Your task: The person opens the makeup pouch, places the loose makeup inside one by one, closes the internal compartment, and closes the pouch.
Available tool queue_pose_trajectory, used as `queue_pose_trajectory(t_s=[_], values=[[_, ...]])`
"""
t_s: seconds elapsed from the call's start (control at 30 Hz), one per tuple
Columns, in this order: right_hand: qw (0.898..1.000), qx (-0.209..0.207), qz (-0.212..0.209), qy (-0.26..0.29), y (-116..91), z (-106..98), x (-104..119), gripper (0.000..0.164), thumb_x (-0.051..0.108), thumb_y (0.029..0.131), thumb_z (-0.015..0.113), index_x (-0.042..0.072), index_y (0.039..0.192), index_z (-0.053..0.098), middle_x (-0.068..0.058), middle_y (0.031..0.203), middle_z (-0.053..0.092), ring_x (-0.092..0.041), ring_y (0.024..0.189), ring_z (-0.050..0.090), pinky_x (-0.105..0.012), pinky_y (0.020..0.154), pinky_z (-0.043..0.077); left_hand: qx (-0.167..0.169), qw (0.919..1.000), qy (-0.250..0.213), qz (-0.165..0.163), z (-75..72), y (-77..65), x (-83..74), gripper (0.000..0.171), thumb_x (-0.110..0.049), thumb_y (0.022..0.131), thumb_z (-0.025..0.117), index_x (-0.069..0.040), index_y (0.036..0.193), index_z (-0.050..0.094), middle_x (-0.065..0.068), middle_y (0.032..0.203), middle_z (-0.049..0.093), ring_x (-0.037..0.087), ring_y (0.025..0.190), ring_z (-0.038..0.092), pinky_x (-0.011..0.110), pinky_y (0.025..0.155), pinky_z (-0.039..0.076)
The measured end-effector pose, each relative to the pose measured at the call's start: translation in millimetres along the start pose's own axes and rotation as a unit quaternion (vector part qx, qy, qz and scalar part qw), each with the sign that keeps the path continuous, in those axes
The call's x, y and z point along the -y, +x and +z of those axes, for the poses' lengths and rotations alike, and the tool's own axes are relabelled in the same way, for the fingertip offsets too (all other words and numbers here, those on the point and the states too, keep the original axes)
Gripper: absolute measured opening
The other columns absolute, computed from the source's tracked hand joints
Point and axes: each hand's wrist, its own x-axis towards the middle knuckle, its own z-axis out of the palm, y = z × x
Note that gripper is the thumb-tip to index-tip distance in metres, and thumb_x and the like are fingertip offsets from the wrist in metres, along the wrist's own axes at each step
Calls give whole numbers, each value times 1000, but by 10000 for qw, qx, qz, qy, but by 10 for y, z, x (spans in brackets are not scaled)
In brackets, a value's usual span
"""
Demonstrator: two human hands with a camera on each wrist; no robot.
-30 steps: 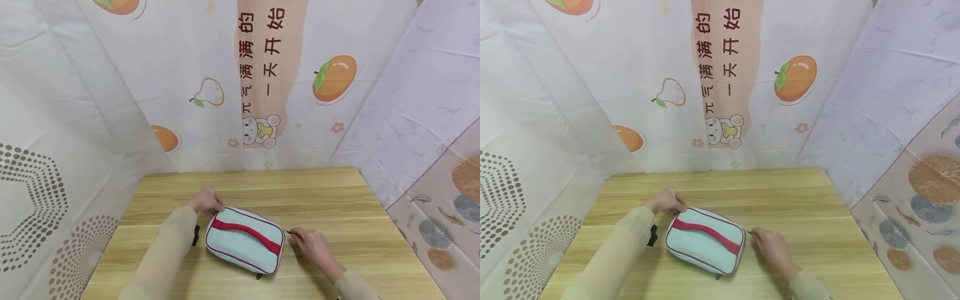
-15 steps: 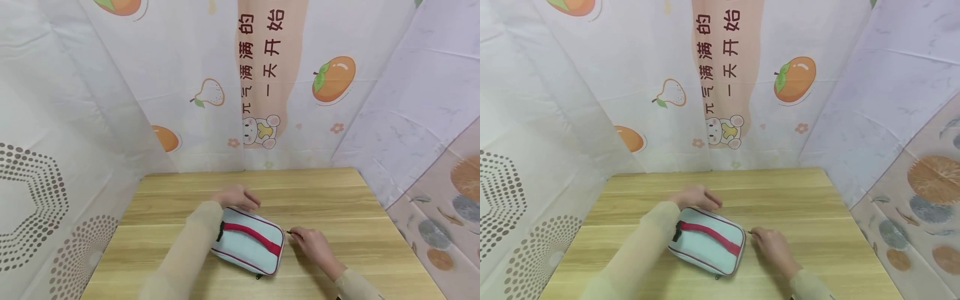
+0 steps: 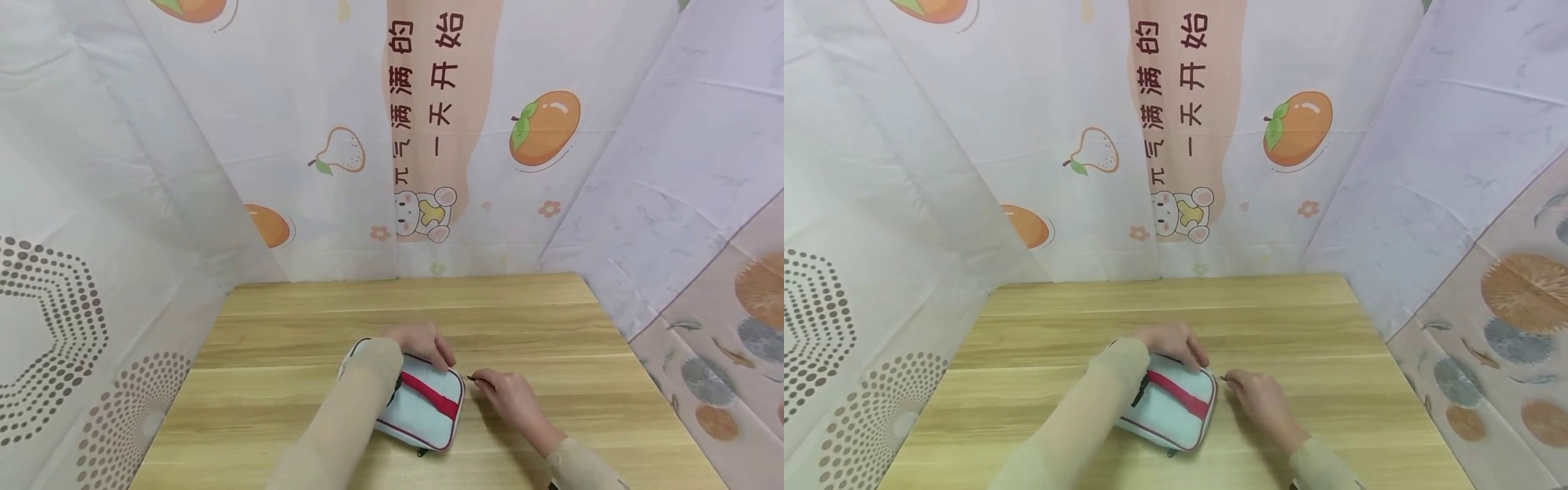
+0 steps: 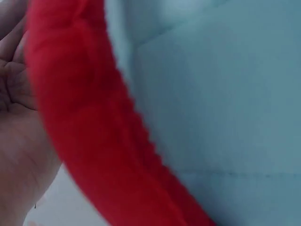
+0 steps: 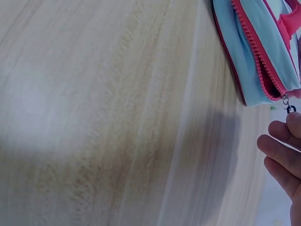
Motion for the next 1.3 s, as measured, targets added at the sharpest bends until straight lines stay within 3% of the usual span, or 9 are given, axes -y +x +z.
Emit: queue_pose_trajectory(t_s=[0.13,0.4,0.7,0.87,1.13,1.3], values=[[10000,-14,-24,-45,19,-6,0,20,-4,77,84,11,88,77,-2,81,77,-12,70,73,-29,61,59,66,9993,206,-307,43,17,15,19,-19,85,82,-26,102,84,-13,103,75,3,99,61,31,95,50],[10000,55,16,-11,5,39,-23,18,-2,78,85,12,88,77,0,82,77,-10,72,72,-28,61,60,-259,9980,224,-530,6,-2,46,8,-22,87,82,-24,94,84,-12,99,72,7,93,61,32,88,53],[9998,-131,-135,-55,18,54,7,18,-1,77,85,11,88,77,-2,81,77,-12,70,73,-29,60,59,-703,9941,-155,-814,-76,-65,137,7,-21,84,84,-22,91,84,-8,103,73,11,93,63,34,87,53],[10000,-45,-42,-17,45,52,29,17,-1,80,83,11,89,77,-3,82,77,-13,71,73,-30,61,59,-927,9880,-681,-1032,-107,-92,232,10,-20,83,85,-22,93,83,-5,104,73,15,96,63,40,92,53],[9996,-175,-239,34,80,69,42,17,-2,79,83,9,89,76,-3,81,78,-14,69,74,-29,60,60,-1070,9837,-982,-1058,-159,-206,312,13,-19,84,84,-18,97,83,-2,102,73,18,94,63,41,92,53],[9990,-267,-359,74,75,83,39,17,-2,78,84,9,88,76,-3,80,77,-15,67,74,-28,59,60,-1278,9765,-1301,-1151,-187,-279,360,12,-16,87,82,-15,99,83,0,100,74,20,95,63,42,93,53]])
